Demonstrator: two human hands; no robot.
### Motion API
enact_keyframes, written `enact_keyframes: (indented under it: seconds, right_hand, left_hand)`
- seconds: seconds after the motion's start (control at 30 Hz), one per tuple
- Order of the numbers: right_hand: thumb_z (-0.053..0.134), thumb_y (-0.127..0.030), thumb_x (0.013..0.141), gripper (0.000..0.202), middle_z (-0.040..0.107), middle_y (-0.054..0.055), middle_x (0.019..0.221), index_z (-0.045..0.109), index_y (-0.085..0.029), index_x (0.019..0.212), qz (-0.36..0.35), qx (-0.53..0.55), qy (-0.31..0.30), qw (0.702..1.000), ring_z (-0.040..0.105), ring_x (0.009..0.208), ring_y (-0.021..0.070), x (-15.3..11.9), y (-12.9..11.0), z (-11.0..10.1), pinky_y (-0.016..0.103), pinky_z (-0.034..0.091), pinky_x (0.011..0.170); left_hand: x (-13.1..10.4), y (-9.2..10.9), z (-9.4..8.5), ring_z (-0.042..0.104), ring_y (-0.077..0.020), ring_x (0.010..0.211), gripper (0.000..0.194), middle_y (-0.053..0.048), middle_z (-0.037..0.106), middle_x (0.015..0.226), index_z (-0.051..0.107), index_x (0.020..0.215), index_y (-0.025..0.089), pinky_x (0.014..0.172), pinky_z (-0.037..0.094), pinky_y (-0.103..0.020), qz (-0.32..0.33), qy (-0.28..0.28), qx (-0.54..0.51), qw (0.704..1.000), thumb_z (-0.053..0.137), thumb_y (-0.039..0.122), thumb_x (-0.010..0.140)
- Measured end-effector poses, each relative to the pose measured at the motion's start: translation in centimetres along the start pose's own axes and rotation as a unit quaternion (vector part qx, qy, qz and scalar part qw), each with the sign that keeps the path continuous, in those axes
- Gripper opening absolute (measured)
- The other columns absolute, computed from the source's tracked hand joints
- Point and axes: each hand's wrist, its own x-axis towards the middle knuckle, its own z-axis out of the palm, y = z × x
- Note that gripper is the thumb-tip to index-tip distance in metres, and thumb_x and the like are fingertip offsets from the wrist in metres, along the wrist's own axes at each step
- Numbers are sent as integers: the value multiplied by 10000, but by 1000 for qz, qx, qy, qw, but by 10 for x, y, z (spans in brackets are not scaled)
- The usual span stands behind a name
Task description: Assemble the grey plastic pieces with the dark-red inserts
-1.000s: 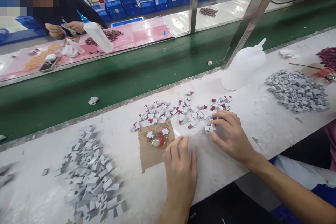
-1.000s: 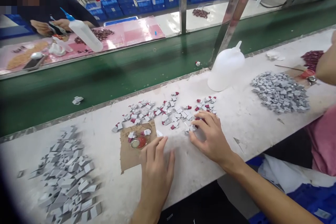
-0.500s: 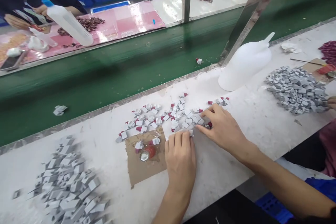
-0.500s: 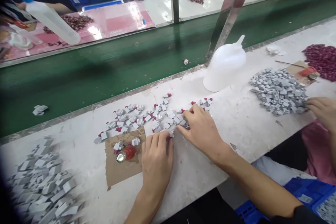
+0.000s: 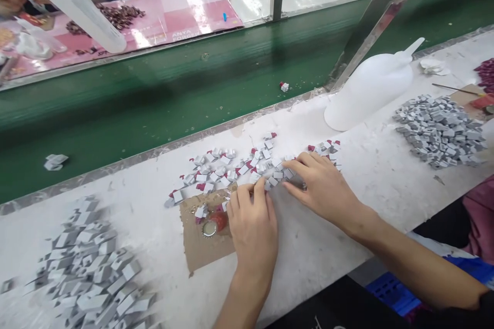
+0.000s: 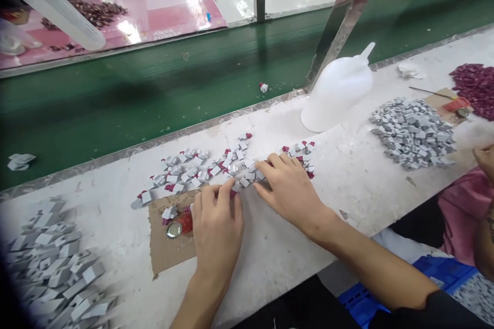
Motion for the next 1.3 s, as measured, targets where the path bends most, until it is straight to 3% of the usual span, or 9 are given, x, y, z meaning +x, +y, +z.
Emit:
enact_keyframes:
  seconds: [0.2,0.47,0.63,0.9,1.03,1.3]
  right_hand:
    - [672,-187,1092,105,797,91,1087,751,-248,1127,-4,5,-27,1000,747,1052,332,-11,8,-2,474,561,897]
    - [780,-304,1083,282,721,166,1310,765,-245,1358,-11,20,18,1000,703,1177,371,-4,-11,10,517,592,995]
    - [706,-256,1102,108,707,169,1267,801,-233,1149,-13,5,23,1000,669,1132,366,9,-11,24,508,558,961]
    - [644,-217,1091,221,705,186,1307,807,-223,1240,-3,-1,47,999,670,1155,376,18,-10,17,504,532,947]
    - [715,-305,1093,141,715,186,1306,818,-224,1144,-15,19,39,999,667,1153,379,30,-17,22,507,537,950]
    - [655,-215,1102,173,735,162,1233,805,-241,1019,-34,46,22,998,655,1135,357,55,-24,29,483,543,944]
  left_hand:
    - [10,-3,5,680,-290,1012,289,-120,724,1119,751,1315,177,888,507,-412,-17,-7,-10,1000,504,141,1169]
    - [13,-4,3,688,-296,1023,244,-102,762,1087,756,1223,191,870,468,-410,-16,6,0,1000,515,169,1191]
    - [2,2,-2,671,-294,990,239,-99,762,1057,753,1208,197,868,466,-416,-16,5,7,1000,519,162,1175]
    - [-11,7,-1,666,-296,970,241,-88,773,1038,731,1328,177,872,475,-409,1,-11,-7,1000,581,148,1142]
    - [-8,6,-1,663,-304,951,257,-84,770,1010,716,1364,159,863,470,-419,-10,-4,17,1000,595,160,1138]
    - [-13,9,1,684,-284,898,219,-76,769,984,737,1256,169,829,470,-411,5,0,24,1000,571,103,1128]
